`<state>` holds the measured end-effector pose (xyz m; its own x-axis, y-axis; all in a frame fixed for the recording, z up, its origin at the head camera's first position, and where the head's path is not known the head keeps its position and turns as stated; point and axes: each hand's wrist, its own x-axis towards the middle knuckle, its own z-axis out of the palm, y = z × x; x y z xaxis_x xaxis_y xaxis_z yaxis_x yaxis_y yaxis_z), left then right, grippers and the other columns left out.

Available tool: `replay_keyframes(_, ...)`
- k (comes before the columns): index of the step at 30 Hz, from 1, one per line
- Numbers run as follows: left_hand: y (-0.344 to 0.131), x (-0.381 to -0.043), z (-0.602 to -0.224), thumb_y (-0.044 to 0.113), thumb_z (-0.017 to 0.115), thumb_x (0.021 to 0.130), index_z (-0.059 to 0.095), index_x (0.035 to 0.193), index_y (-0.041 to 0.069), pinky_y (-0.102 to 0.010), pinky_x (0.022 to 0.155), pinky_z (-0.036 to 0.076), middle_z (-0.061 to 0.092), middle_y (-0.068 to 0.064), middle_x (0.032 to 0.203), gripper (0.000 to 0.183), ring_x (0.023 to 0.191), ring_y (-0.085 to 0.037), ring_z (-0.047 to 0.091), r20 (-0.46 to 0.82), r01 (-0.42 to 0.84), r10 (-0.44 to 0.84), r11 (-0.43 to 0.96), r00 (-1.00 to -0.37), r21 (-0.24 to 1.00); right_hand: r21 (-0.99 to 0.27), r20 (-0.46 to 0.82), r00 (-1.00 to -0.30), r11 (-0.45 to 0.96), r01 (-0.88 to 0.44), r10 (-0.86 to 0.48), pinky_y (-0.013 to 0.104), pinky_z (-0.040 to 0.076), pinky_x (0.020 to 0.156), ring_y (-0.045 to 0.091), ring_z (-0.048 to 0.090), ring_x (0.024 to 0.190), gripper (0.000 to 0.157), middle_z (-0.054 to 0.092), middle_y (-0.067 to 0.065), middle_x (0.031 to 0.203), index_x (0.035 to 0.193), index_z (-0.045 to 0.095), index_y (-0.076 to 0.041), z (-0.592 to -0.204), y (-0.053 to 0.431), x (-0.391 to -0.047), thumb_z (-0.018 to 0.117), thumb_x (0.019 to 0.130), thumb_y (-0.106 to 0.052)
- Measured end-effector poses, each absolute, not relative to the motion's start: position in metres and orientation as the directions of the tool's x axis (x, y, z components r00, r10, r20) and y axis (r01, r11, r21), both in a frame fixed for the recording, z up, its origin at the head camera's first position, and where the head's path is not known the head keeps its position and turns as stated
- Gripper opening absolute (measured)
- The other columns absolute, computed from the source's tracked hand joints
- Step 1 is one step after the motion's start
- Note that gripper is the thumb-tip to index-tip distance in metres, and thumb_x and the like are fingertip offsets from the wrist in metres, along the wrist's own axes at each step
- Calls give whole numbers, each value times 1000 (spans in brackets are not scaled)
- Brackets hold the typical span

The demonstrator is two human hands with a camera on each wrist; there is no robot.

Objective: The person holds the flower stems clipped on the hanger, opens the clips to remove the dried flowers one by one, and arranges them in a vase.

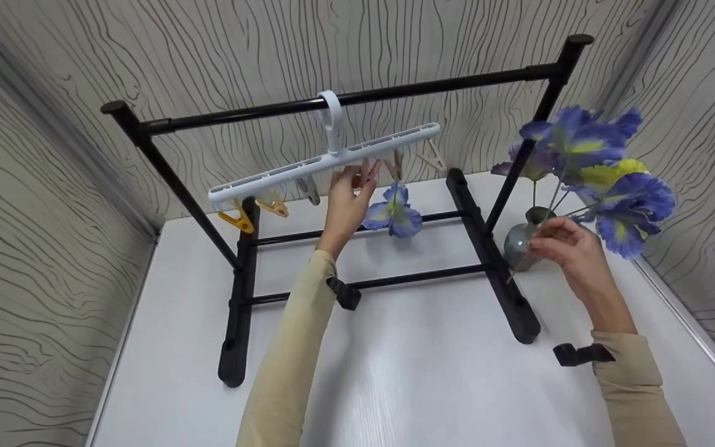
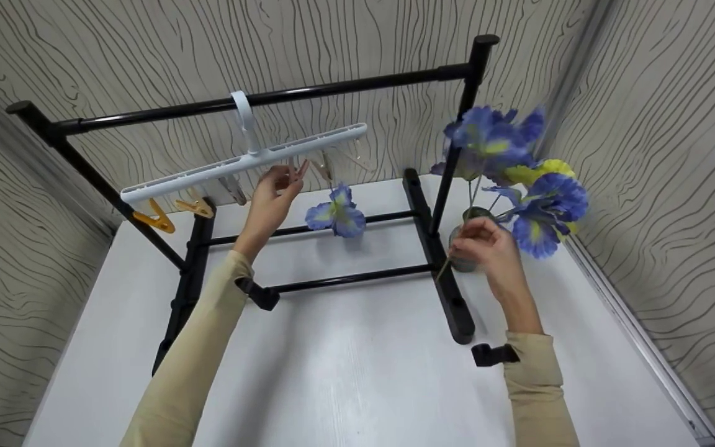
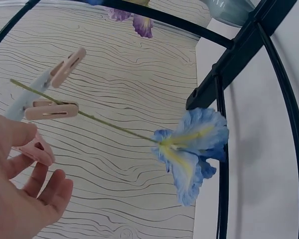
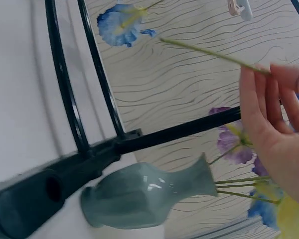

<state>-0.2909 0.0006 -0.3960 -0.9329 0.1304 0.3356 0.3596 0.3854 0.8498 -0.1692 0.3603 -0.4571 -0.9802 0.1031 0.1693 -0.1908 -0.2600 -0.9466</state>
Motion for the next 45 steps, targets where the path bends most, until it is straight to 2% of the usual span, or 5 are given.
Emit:
replay_keyframes(9,2,-290,-402,18,53,110,59,123,-1,-40,94,52,67,-17,118,24,110,-28,65,349,373,134,367,-928,852,-877,166,-880,-341,-338,446,29,61,76,20,72,79,11,68,9,91,99,68,2,-441,363,-178,67,95,12)
replay_keyframes(17,8,-280,-421,18,46,110,43,140,-1,-40,98,54,62,-21,132,36,112,-30,66,145,146,178,-8,-973,989,-794,177,-743,-353,-495,645,32,62,70,24,72,74,22,67,16,88,110,64,12,-439,369,-190,67,90,20)
replay_keyframes(22,14,-262,-445,21,40,109,47,142,-1,-43,106,49,71,-20,117,40,112,-32,66,180,152,202,-143,-963,978,-751,135,-726,-409,-519,674,32,62,68,26,71,74,25,67,19,89,115,60,10,-442,376,-194,66,92,17)
replay_keyframes(33,29,-220,-479,10,41,111,58,125,-6,-41,95,54,72,-17,110,27,104,-25,67,521,533,179,20,-834,846,-747,118,-646,-362,-559,754,32,62,73,26,71,80,16,67,19,95,109,64,10,-452,385,-201,69,94,10)
replay_keyframes(45,33,-222,-482,2,56,106,65,109,-2,-30,82,58,77,-11,100,10,93,-20,72,600,640,230,183,-766,746,-728,-12,-574,-400,-556,819,31,61,76,25,71,82,24,67,17,93,108,72,6,-467,386,-211,79,85,10)
